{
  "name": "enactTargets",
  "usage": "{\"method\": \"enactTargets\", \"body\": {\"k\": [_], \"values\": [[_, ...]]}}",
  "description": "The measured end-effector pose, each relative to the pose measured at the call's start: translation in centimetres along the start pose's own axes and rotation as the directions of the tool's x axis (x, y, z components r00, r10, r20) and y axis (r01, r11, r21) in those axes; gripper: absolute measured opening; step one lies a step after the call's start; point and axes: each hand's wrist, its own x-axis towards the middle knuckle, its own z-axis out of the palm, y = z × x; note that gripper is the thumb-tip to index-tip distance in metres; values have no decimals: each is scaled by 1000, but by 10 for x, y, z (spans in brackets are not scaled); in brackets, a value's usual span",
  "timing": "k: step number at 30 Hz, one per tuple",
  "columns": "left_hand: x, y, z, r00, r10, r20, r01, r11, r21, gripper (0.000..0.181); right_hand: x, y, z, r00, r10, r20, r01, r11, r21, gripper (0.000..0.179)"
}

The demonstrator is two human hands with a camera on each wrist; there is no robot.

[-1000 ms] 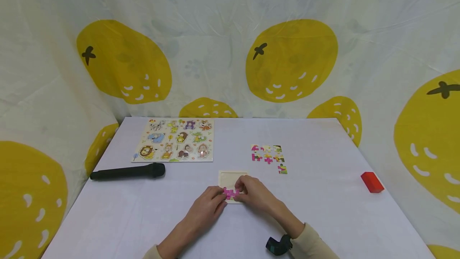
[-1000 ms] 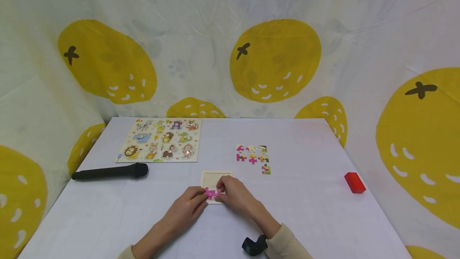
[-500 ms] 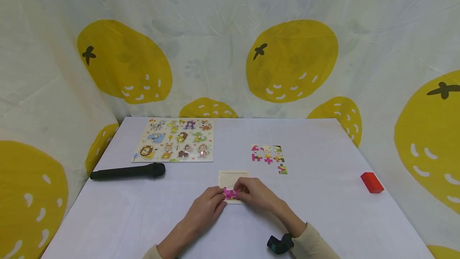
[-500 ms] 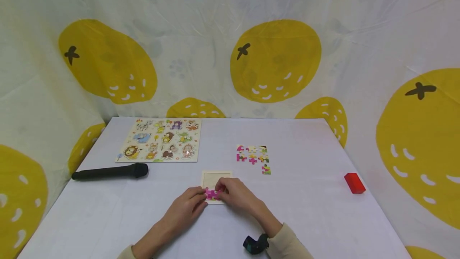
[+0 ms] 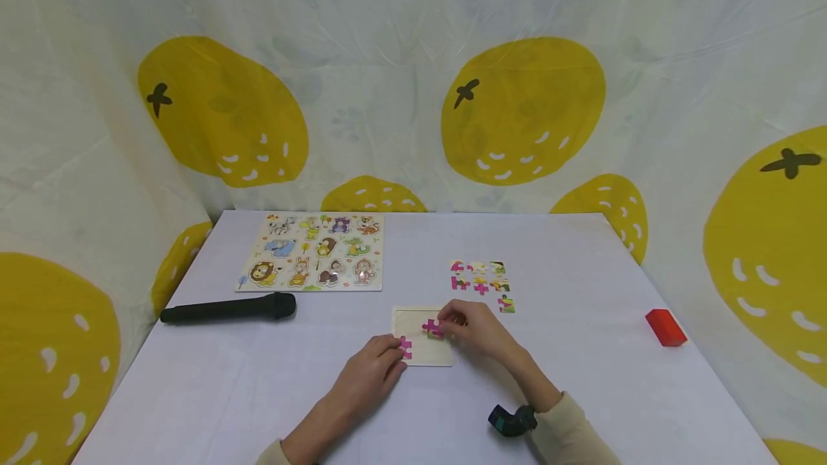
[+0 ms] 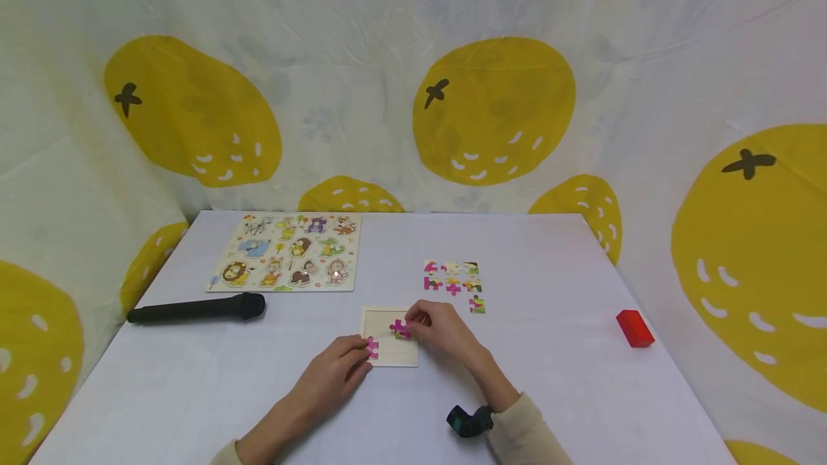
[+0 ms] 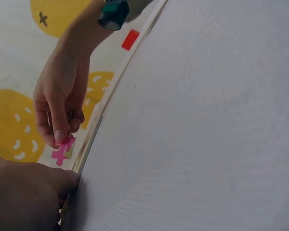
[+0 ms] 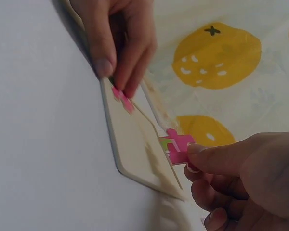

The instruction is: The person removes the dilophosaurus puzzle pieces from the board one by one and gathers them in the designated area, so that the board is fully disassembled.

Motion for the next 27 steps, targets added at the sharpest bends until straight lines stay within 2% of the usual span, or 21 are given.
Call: {"method": "enactTargets", "body": {"k": [7,17,27], "values": [[0,0,0,1000,14,-27,-14,1000,5,19,3,16,-17,996,63,-68,-64,998,-13,9],[-1,-1,2,999,26,-45,-26,1000,10,21,3,39,-37,975,156,-159,-162,986,-30,14],[-1,-2,2,998,37,-57,-37,999,3,20,2,57,-48,955,194,-224,-203,979,-22,15]]}}
